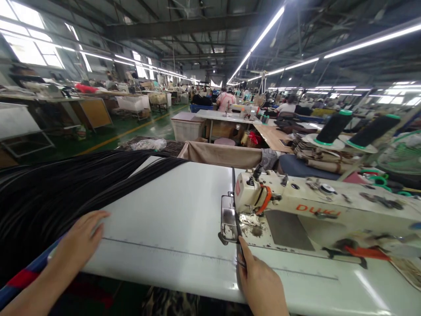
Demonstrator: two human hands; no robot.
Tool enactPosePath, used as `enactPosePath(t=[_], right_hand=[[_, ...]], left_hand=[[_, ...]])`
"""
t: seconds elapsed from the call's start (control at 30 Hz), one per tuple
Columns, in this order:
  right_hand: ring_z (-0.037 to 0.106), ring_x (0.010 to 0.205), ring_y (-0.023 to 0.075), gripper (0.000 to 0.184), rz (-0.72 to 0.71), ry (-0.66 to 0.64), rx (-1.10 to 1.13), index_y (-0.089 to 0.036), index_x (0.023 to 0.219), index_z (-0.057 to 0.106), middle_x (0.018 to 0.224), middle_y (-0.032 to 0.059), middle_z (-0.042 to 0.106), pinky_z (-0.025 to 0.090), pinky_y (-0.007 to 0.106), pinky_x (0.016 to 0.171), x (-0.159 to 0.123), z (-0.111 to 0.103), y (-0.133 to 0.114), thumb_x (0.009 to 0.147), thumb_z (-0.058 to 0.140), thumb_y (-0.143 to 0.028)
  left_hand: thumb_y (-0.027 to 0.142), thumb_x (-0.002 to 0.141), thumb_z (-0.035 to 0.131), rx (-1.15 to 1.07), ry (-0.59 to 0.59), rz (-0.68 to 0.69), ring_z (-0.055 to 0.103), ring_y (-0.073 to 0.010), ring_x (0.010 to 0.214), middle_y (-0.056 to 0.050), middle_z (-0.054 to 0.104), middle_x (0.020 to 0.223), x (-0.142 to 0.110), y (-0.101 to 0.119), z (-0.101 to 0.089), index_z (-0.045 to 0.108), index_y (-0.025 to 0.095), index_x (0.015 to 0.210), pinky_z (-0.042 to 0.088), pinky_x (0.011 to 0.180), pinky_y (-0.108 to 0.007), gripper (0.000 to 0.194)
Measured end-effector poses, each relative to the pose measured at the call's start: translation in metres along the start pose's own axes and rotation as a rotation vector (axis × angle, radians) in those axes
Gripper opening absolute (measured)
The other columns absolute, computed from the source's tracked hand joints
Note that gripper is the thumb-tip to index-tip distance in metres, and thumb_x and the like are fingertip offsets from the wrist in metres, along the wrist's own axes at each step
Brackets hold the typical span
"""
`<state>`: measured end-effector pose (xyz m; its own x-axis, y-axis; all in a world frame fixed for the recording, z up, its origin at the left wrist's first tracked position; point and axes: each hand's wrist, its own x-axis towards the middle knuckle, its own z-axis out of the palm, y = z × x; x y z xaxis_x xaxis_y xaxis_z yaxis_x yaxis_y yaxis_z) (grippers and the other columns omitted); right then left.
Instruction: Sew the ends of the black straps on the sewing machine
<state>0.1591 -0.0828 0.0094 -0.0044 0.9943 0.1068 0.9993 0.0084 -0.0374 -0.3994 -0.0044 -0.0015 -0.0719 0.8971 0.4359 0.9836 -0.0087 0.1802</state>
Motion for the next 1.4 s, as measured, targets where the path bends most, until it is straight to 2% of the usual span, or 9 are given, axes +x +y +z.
enactPosePath(t=[0.13, 0.3, 0.4, 0.5, 0.77, 0.97, 1.07, 1.23, 1.4], right_hand=[[0.077, 0.075, 0.0221, 0.058, 0.004, 0.003, -0.001, -0.021, 0.155, 0.050, 0.085, 0.0051, 0.080, 0.053, 0.028, 0.066, -0.002, -0.002, -0.001, 0.098, 0.055, -0.017], [0.077, 0.074, 0.0231, 0.053, 0.000, -0.008, -0.003, -0.018, 0.153, 0.052, 0.083, 0.0073, 0.079, 0.054, 0.029, 0.065, -0.002, -0.008, -0.003, 0.100, 0.052, -0.018], [0.077, 0.072, 0.0228, 0.052, -0.010, -0.019, -0.003, -0.016, 0.153, 0.052, 0.082, 0.0083, 0.079, 0.055, 0.029, 0.066, -0.002, -0.011, -0.003, 0.101, 0.051, -0.020], [0.078, 0.074, 0.0244, 0.052, -0.001, -0.032, 0.017, -0.012, 0.153, 0.051, 0.085, 0.0110, 0.079, 0.056, 0.030, 0.066, -0.003, -0.010, -0.002, 0.102, 0.050, -0.021], [0.078, 0.079, 0.0267, 0.054, 0.006, -0.015, 0.365, -0.015, 0.149, 0.053, 0.096, 0.0129, 0.080, 0.056, 0.032, 0.068, -0.008, -0.003, 0.015, 0.107, 0.040, -0.045], [0.063, 0.054, 0.0184, 0.071, 0.121, 0.047, 0.674, -0.016, 0.132, 0.069, 0.071, 0.0033, 0.072, 0.049, 0.027, 0.054, -0.002, -0.010, 0.026, 0.097, 0.044, -0.072], [0.060, 0.052, 0.0171, 0.070, 0.158, 0.073, 0.653, -0.017, 0.126, 0.073, 0.069, 0.0025, 0.071, 0.047, 0.026, 0.052, 0.002, -0.013, 0.036, 0.095, 0.046, -0.073], [0.072, 0.066, 0.0217, 0.066, 0.196, 0.171, 0.550, -0.018, 0.121, 0.075, 0.088, 0.0089, 0.080, 0.054, 0.028, 0.060, 0.007, -0.005, 0.061, 0.095, 0.044, -0.070], [0.079, 0.082, 0.0240, 0.054, 0.053, 0.277, 0.392, -0.018, 0.117, 0.075, 0.101, 0.0107, 0.081, 0.058, 0.028, 0.071, 0.005, 0.011, 0.072, 0.103, 0.041, -0.058]], left_hand=[[0.040, 0.098, 0.043, -0.342, -0.046, 0.165, 0.064, -0.0289, 0.127, -0.009, 0.068, 0.136, 0.003, 0.127, 0.032, 0.067, 0.022, 0.124, 0.050, 0.116, -0.046, 0.039], [0.030, 0.100, 0.053, -0.551, -0.209, 0.466, 0.056, -0.0259, 0.140, -0.007, 0.065, 0.144, -0.022, 0.270, 0.057, 0.065, 0.028, 0.136, 0.043, 0.123, -0.047, 0.038], [0.030, 0.100, 0.059, -0.505, -0.285, 0.615, 0.045, -0.0270, 0.150, -0.008, 0.057, 0.154, -0.035, 0.331, 0.059, 0.053, 0.024, 0.148, 0.036, 0.127, -0.051, 0.050], [0.032, 0.103, 0.055, -0.445, -0.269, 0.680, 0.038, -0.0287, 0.154, -0.009, 0.053, 0.158, -0.039, 0.369, 0.059, 0.048, 0.020, 0.152, 0.029, 0.129, -0.052, 0.051], [0.028, 0.105, 0.048, -0.451, -0.164, 0.806, 0.047, -0.0239, 0.148, -0.011, 0.058, 0.152, -0.044, 0.390, 0.061, 0.054, 0.011, 0.147, 0.017, 0.132, -0.038, 0.045], [0.051, 0.109, 0.036, -0.349, -0.149, 0.768, 0.042, -0.0272, 0.151, -0.013, 0.053, 0.157, -0.047, 0.392, 0.053, 0.047, 0.006, 0.152, 0.011, 0.132, -0.042, 0.063], [0.061, 0.107, 0.032, -0.305, -0.156, 0.786, 0.039, -0.0303, 0.153, -0.017, 0.048, 0.160, -0.047, 0.393, 0.050, 0.043, 0.003, 0.153, 0.010, 0.131, -0.044, 0.075], [0.066, 0.106, 0.026, -0.280, -0.154, 0.787, 0.038, -0.0309, 0.153, -0.017, 0.047, 0.161, -0.046, 0.392, 0.049, 0.043, 0.003, 0.153, 0.010, 0.131, -0.045, 0.081], [0.065, 0.106, 0.029, -0.281, -0.139, 0.778, 0.037, -0.0305, 0.154, -0.016, 0.048, 0.160, -0.046, 0.392, 0.050, 0.045, 0.004, 0.152, 0.012, 0.130, -0.044, 0.079]])
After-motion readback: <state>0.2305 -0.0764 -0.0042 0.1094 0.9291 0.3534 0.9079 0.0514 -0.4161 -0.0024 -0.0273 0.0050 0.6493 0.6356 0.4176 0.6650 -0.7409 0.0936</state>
